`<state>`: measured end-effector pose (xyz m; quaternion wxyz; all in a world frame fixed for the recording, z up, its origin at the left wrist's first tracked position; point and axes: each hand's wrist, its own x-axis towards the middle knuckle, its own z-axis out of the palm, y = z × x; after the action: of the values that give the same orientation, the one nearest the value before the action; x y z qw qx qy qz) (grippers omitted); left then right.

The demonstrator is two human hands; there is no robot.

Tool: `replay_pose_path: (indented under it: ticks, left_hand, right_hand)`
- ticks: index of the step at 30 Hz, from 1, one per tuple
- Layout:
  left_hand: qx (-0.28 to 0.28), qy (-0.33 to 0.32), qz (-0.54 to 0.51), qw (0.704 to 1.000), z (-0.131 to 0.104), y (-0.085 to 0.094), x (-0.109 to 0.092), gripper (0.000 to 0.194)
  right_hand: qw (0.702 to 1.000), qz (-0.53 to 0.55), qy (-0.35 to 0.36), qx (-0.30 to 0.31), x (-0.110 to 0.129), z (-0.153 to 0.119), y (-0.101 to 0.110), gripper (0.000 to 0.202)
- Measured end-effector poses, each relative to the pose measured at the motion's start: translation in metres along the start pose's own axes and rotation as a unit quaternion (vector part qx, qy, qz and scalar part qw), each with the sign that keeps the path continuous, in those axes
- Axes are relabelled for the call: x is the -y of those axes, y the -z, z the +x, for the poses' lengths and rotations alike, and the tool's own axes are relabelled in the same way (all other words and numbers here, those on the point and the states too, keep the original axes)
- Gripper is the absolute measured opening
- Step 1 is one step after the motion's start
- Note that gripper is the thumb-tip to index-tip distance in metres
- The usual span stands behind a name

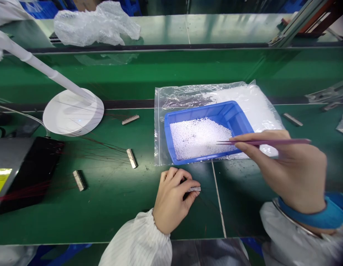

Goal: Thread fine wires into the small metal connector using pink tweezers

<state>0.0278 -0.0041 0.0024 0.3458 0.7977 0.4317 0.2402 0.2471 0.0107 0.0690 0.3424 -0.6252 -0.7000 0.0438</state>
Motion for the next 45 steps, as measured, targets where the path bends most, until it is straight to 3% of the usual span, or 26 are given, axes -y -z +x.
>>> replay_pose_path:
  ticks: [5, 9, 16, 26, 40, 45]
  left_hand:
    - [0.0, -0.003, 0.001, 1.0, 0.0, -0.001, 0.001, 0.01]
    - [-0.004, -0.008, -0.002, 1.0, -0.001, -0.002, 0.002, 0.011]
    - [-0.01, -0.011, -0.001, 1.0, -0.001, -0.002, 0.002, 0.011]
    - [-0.005, -0.004, -0.005, 1.0, 0.0, -0.001, 0.0, 0.012]
    - [-0.002, -0.003, -0.006, 1.0, 0.0, 0.0, -0.001, 0.012]
    - [-0.005, -0.005, -0.003, 1.0, -0.001, 0.0, 0.0, 0.012]
  right_hand:
    - [0.996, 0.07, -0.014, -0.054, 0.007, -0.033, 0.002, 0.03]
    - [0.993, 0.018, -0.02, -0.111, -0.001, -0.031, 0.003, 0.019]
    - [0.999, -0.033, 0.025, 0.005, -0.009, 0.003, -0.011, 0.008]
    - [0.995, -0.023, 0.055, 0.084, -0.019, 0.013, -0.029, 0.006]
    - [0.993, -0.02, 0.061, 0.096, -0.019, 0.016, -0.03, 0.004]
    - [0.996, -0.016, 0.054, 0.068, -0.015, 0.015, -0.021, 0.005]
